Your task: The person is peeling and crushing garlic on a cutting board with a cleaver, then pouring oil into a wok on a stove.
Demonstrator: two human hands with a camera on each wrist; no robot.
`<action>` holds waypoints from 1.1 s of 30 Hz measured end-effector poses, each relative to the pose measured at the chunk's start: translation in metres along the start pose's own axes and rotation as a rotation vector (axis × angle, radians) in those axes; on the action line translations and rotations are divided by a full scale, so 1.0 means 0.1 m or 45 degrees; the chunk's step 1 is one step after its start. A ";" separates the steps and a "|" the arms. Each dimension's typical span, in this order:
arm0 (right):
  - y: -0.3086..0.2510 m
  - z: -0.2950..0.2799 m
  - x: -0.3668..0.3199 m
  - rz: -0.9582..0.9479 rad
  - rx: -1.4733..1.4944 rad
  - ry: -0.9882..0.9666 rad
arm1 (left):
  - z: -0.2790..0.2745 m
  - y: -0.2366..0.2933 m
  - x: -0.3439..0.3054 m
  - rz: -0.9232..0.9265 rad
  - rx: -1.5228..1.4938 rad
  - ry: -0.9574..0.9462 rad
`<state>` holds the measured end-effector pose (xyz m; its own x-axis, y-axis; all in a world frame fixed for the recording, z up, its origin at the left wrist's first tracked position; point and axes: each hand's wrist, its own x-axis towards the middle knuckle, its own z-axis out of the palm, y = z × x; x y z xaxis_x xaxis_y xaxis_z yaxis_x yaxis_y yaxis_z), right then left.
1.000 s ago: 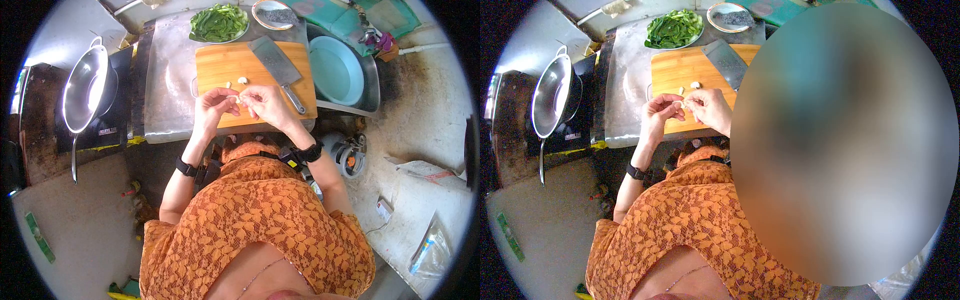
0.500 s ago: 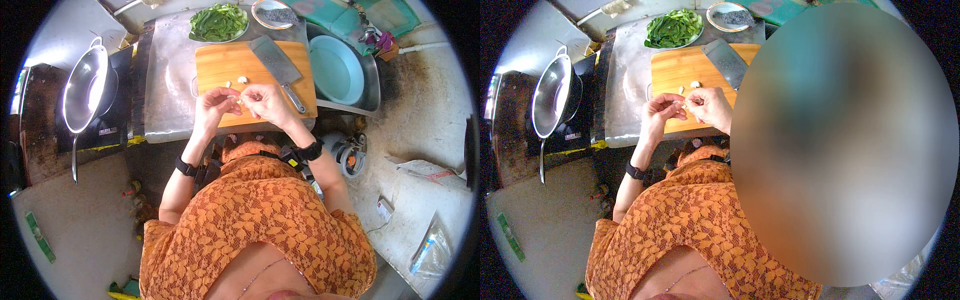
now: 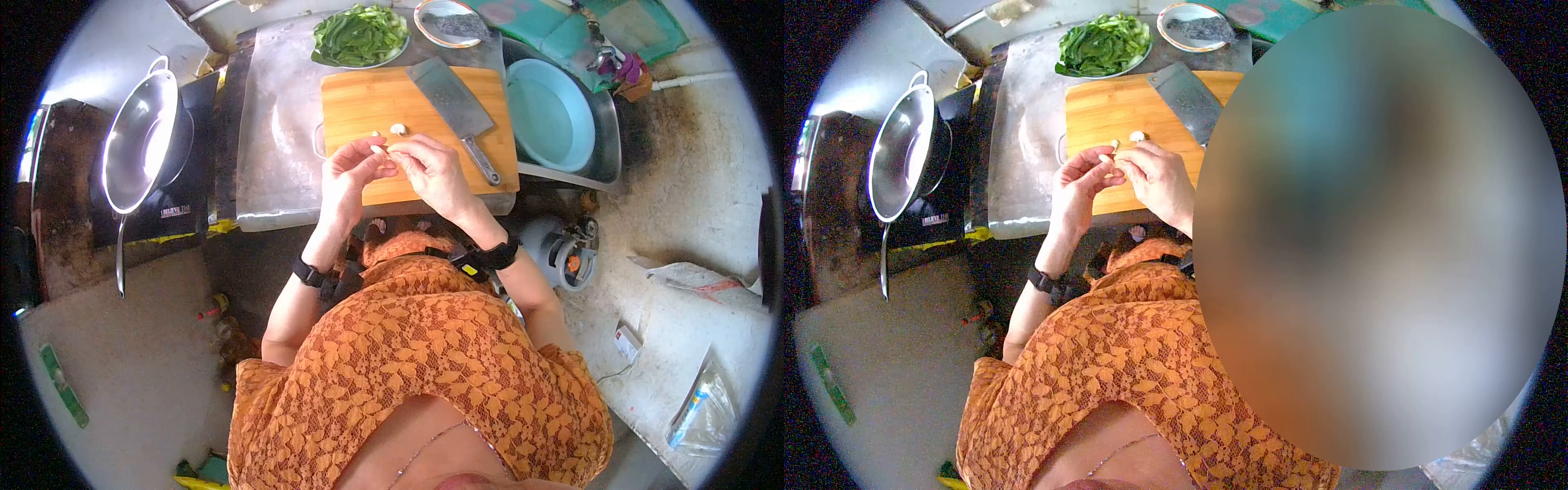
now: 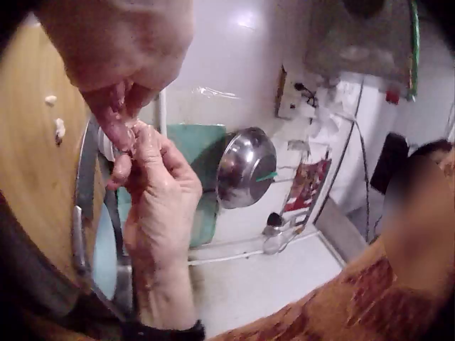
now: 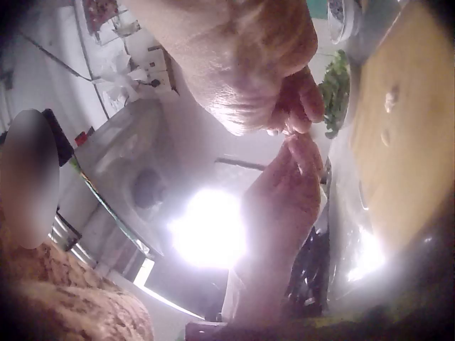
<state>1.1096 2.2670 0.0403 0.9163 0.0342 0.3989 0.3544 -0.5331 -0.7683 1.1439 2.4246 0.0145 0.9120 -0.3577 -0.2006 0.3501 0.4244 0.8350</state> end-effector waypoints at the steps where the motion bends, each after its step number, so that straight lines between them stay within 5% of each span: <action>1: 0.00 0.00 -0.01 0.019 0.030 0.003 | 0.03 0.00 -0.03 0.023 0.053 0.019; 7: 0.00 0.02 0.01 -0.027 -0.105 -0.067 | 0.04 0.01 -0.06 0.070 0.104 0.010; 13: 0.05 0.05 0.02 0.506 0.463 -0.153 | -0.04 -0.01 -0.08 0.057 0.137 -0.017; 19: 0.11 0.03 0.05 0.725 0.842 -0.231 | -0.06 -0.04 -0.09 0.048 0.017 0.028; 28: -0.03 0.06 0.14 0.513 0.398 -0.211 | -0.07 -0.06 -0.04 0.133 0.205 0.074; 33: 0.13 0.10 0.11 0.555 0.556 -0.191 | -0.06 -0.06 -0.04 0.112 0.239 0.037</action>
<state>1.1263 2.2690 0.0292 0.9986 0.0268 -0.0464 -0.0425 -0.1315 -0.9904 1.1392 2.4288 0.0068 0.9441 -0.3006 -0.1354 0.2255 0.2892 0.9303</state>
